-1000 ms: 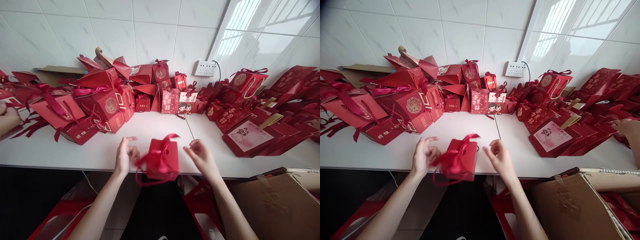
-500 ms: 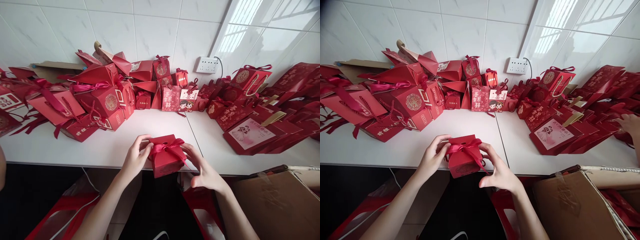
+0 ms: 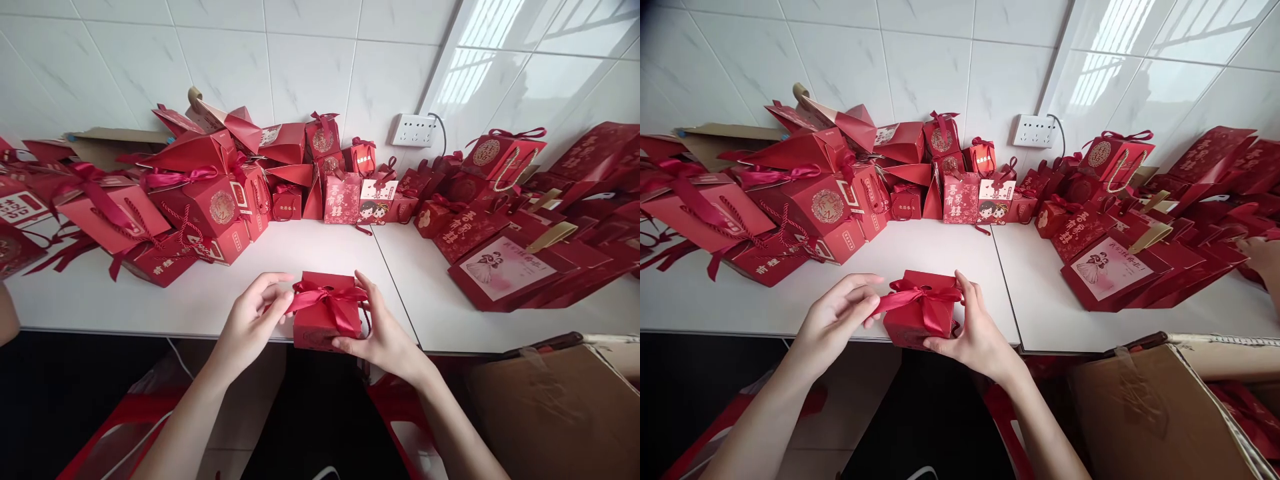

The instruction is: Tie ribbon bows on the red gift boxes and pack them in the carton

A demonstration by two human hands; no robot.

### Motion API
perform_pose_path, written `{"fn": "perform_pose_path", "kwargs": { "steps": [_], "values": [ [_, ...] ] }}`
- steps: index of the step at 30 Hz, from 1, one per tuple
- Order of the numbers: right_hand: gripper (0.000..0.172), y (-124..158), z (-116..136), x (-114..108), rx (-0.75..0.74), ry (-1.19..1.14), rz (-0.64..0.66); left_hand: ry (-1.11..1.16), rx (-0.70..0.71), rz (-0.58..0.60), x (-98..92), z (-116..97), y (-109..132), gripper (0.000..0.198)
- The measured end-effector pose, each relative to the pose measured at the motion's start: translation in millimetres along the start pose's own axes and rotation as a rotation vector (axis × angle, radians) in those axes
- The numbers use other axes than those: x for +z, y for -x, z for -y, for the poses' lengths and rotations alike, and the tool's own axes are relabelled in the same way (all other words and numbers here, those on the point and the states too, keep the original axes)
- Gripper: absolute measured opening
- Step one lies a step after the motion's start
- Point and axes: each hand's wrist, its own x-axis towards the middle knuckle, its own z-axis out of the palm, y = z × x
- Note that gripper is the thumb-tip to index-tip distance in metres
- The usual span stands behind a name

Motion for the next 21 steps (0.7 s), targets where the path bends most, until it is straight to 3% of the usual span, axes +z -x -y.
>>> {"fn": "perform_pose_path", "kwargs": {
  "steps": [6,11,17,21],
  "values": [
    [0.108,-2.9,-6.9,-0.1,0.006,-0.011,0.009,-0.009,-0.049,0.173,8.7,-9.2,27.5,0.019],
    [0.111,-4.2,-6.7,-4.3,-0.050,0.014,0.046,0.034,-0.135,0.165,13.3,7.6,45.2,0.019],
    [0.117,-2.7,-7.3,-6.4,-0.069,0.061,0.087,0.007,-0.147,0.148,14.6,27.5,48.1,0.015],
    [0.117,-1.7,-6.1,-6.4,-0.063,0.042,0.119,-0.021,-0.135,0.242,11.4,31.4,43.7,0.014]
  ]
}}
